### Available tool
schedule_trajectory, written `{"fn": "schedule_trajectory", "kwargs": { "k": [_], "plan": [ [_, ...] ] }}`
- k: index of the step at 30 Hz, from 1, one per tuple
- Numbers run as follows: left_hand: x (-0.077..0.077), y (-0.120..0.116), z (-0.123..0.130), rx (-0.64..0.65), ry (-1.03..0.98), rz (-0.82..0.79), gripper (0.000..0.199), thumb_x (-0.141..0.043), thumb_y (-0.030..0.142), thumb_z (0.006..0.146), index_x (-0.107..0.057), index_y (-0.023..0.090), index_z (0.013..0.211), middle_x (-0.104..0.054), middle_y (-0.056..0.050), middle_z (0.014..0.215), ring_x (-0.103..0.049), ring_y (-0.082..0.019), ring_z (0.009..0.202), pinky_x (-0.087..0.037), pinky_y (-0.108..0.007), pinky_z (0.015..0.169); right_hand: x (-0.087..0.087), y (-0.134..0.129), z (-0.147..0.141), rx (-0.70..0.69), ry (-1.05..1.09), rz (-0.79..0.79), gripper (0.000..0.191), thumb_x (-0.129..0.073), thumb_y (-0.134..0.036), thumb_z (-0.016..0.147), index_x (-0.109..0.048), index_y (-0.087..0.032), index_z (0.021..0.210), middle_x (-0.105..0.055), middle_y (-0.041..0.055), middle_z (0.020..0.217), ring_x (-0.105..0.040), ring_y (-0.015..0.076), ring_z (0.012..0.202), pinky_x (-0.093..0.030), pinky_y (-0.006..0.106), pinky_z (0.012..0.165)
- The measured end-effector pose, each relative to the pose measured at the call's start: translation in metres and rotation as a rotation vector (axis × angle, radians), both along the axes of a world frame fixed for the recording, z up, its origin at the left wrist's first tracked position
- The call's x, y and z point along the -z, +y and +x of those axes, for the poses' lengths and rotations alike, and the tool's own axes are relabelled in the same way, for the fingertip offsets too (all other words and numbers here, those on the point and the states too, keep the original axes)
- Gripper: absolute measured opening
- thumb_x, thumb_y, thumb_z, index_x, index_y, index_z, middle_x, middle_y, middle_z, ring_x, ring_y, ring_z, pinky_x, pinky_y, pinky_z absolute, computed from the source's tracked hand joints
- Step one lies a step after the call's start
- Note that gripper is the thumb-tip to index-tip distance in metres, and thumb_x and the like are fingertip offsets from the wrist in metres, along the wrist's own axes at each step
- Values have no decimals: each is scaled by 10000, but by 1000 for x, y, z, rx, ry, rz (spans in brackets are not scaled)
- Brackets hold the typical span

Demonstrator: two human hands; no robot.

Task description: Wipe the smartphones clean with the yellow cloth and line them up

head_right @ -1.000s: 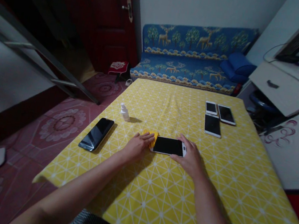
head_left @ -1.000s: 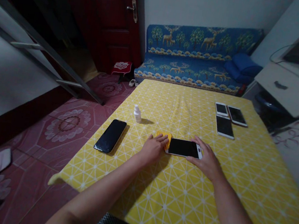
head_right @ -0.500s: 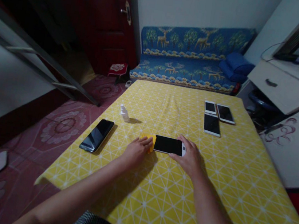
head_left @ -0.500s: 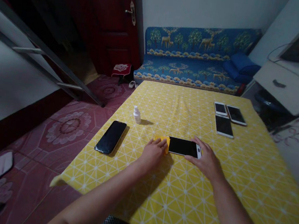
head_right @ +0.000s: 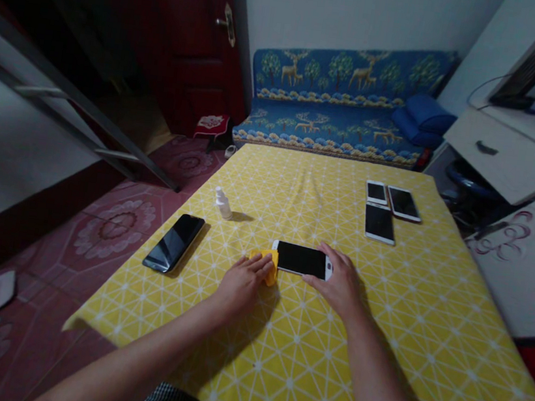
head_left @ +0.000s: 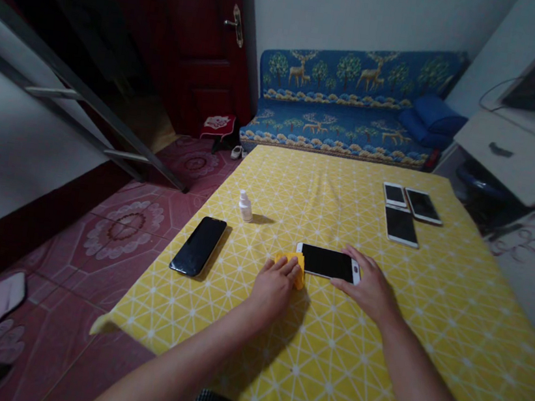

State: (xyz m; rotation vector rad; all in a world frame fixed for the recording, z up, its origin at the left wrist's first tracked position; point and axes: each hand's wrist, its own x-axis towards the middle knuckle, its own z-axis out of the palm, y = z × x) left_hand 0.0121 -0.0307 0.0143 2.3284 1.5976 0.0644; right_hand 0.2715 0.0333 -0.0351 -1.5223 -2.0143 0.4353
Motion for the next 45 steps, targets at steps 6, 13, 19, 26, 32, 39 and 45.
{"fn": "schedule_trajectory", "kwargs": {
  "k": [6,13,19,26,32,39,45],
  "plan": [
    [-2,33,8,-33,25,52,554,-440,105,894,-491,172,1441,-405,-79,1583,-423,-302,1426,-310,-543,1189,-2,-1,-2,4,-13,5,776,-769,-449,733,-473,-321,1439,-609,72,1355,-560,301,1250,-476,489,1050],
    [2,61,14,-34,11,110,486,-482,118,894,-520,186,1374,-495,-113,1518,-465,-297,1381,-347,-530,1151,-6,-2,-4,24,-19,-13,759,-770,-465,736,-484,-332,1426,-605,63,1364,-565,302,1246,-487,486,1039],
    [6,55,9,-46,-149,129,377,-510,74,851,-614,165,1202,-615,-134,1362,-524,-285,1309,-431,-444,1073,-9,-4,-6,52,-15,-22,737,-772,-458,735,-504,-321,1408,-606,63,1365,-570,295,1243,-498,471,1024],
    [12,40,6,-157,-335,149,470,-437,14,831,-643,233,1192,-677,-58,1268,-538,-246,1309,-411,-397,1119,-8,-4,-8,55,-3,-7,701,-768,-416,727,-535,-312,1380,-627,67,1333,-573,300,1241,-483,486,1041],
    [11,24,3,-199,-426,126,491,-404,43,878,-627,265,1253,-684,-32,1272,-500,-224,1364,-431,-374,1118,-10,-5,-9,59,-3,-8,679,-762,-422,731,-545,-321,1366,-623,72,1337,-571,307,1245,-481,492,1039],
    [15,9,1,-197,-431,123,546,-416,27,864,-577,288,1315,-662,-14,1326,-447,-207,1415,-331,-423,1207,-6,-5,-9,52,24,41,668,-760,-414,733,-552,-329,1362,-648,64,1298,-590,296,1217,-481,489,1045],
    [20,-3,1,-195,-396,127,583,-412,29,849,-552,271,1360,-647,-27,1359,-441,-217,1419,-299,-465,1222,-4,-5,-9,83,-2,22,669,-767,-448,730,-565,-310,1353,-632,81,1319,-590,298,1217,-493,484,1029]
  ]
}}
